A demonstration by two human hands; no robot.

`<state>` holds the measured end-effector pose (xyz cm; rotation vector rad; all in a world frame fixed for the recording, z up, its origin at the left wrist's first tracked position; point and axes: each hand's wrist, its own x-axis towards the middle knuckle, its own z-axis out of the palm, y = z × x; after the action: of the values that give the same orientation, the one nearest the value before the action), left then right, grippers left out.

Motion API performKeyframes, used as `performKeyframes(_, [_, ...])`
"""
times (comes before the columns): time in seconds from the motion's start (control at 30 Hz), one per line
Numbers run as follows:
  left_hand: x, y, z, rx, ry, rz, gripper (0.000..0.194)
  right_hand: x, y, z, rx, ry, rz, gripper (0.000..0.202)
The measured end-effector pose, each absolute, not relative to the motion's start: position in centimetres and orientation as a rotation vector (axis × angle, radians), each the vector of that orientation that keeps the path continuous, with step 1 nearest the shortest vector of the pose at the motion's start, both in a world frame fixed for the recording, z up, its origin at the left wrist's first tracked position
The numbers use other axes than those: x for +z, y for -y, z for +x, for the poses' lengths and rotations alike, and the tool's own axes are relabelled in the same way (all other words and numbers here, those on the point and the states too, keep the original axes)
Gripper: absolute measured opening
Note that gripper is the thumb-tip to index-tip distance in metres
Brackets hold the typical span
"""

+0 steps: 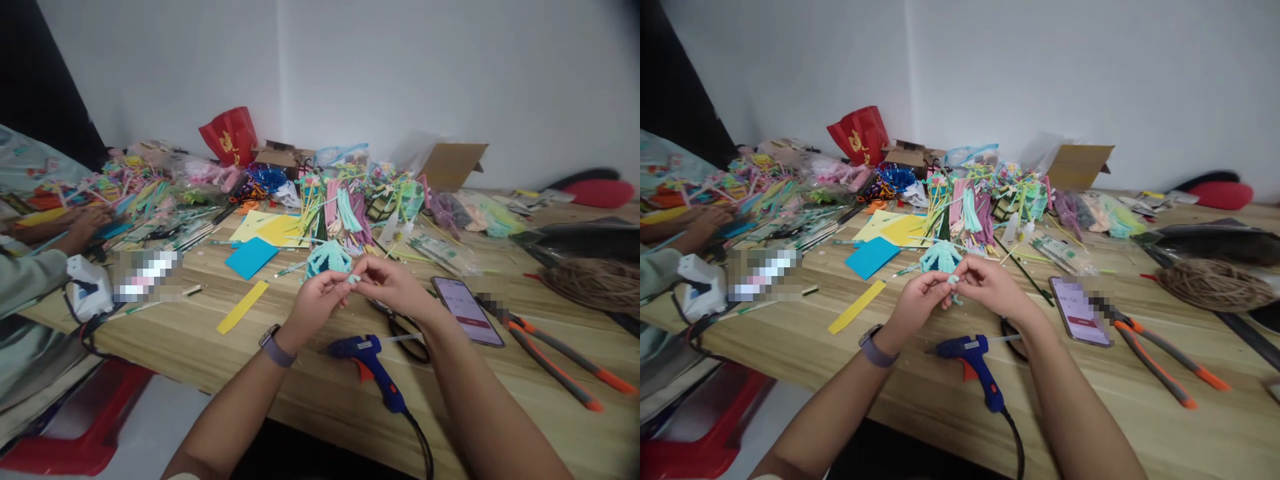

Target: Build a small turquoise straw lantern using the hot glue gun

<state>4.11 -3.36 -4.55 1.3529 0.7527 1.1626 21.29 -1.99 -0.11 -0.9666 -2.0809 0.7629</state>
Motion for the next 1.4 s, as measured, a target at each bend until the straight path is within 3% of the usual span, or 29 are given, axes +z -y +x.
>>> performKeyframes(0.33, [-4.7, 3.3, 4.2, 1.079, -0.672, 1.222, 0.033, 0.7, 2.9, 21.6, 0.315, 2.183, -0.914, 0.008])
performKeyframes(0.63, [-4.3, 3.5, 4.1, 1.089, -0.636, 1.048, 0.029, 0.5, 3.2, 21.3, -0.693, 2.354, -0.802, 0.025])
performKeyframes(0.8, [-4.2, 3.5, 4.2, 1.125, -0.654, 1.034, 0.025, -0.1, 3.3, 21.1, -0.860, 2.345, -0.792, 0.022])
performKeyframes(0.93, [-4.1, 3.4, 3.9, 1.096, -0.700, 1.044, 0.023, -0.1, 3.3, 21.1, -0.729, 2.403, -0.796, 0.021])
performKeyframes(1.13, [-4.1, 3.2, 3.4, 1.012, -0.678, 1.138, 0.024, 0.2, 2.6, 21.5, -0.049, 2.383, -0.673, 0.018])
performKeyframes(1.4, [-4.2, 3.3, 3.3, 0.902, -0.778, 1.480, 0.020, 0.7, 2.8, 21.8, 0.591, 2.273, -0.955, 0.011])
